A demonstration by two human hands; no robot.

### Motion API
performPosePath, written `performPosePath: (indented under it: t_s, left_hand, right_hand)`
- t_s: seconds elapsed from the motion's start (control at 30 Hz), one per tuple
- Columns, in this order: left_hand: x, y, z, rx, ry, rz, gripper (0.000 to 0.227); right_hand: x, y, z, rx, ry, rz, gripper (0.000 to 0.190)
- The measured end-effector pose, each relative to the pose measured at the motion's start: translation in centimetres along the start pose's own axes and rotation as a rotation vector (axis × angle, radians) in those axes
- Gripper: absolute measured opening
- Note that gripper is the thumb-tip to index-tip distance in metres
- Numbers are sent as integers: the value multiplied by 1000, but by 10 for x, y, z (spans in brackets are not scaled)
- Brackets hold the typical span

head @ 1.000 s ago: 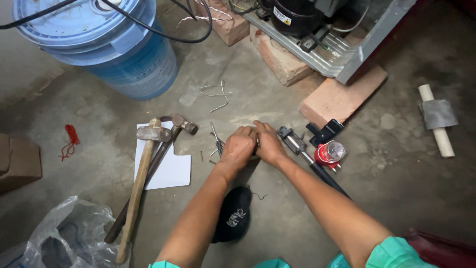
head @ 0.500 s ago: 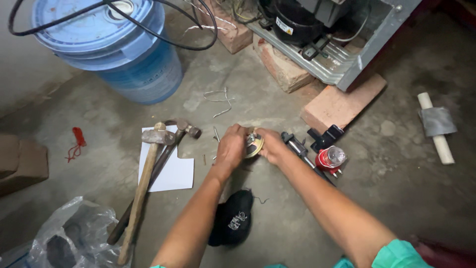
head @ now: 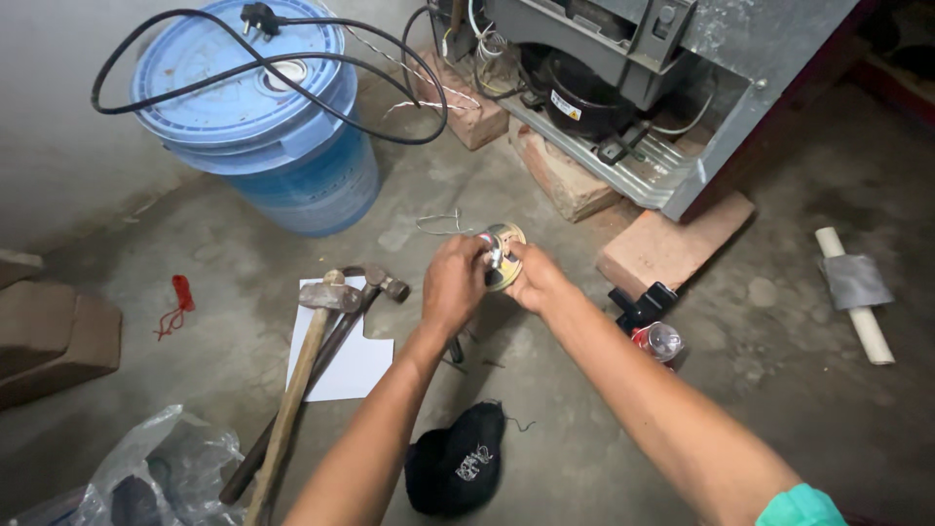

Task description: The person twists wires together, then picks up a circular compressor start relay and attaches wires to its terminals. They use a hammer to tap the relay housing while holding it.

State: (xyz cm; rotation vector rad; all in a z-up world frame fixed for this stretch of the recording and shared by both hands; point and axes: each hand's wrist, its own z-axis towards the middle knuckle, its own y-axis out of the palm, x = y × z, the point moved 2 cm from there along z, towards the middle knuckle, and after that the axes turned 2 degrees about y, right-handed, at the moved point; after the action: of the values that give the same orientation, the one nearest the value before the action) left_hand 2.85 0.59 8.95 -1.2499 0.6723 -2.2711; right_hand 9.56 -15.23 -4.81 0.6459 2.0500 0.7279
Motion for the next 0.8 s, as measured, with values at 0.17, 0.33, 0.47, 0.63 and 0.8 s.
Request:
performPosePath:
  t_s: [0.17, 0.33, 0.47, 0.63, 0.8]
  left_hand:
    - [5, -7, 7, 44, -8, -33, 16]
    - [4, -6, 1, 21, 19, -66, 14]
    - [0, -3, -2, -52, -8, -40, 15]
    - [-1, 1, -3, -82, 2, 18, 16]
    - [-2, 5, -4, -117, -34, -7, 17]
  right_hand:
    - [-4, 8, 2, -5, -37, 39, 30]
    - [3, 5, 0, -33, -37, 85, 24]
    - [7, 2, -2, 11, -1, 74, 26]
    - [13, 0, 1, 27, 0, 106, 28]
    - [18, -7, 2, 118, -17, 132, 29]
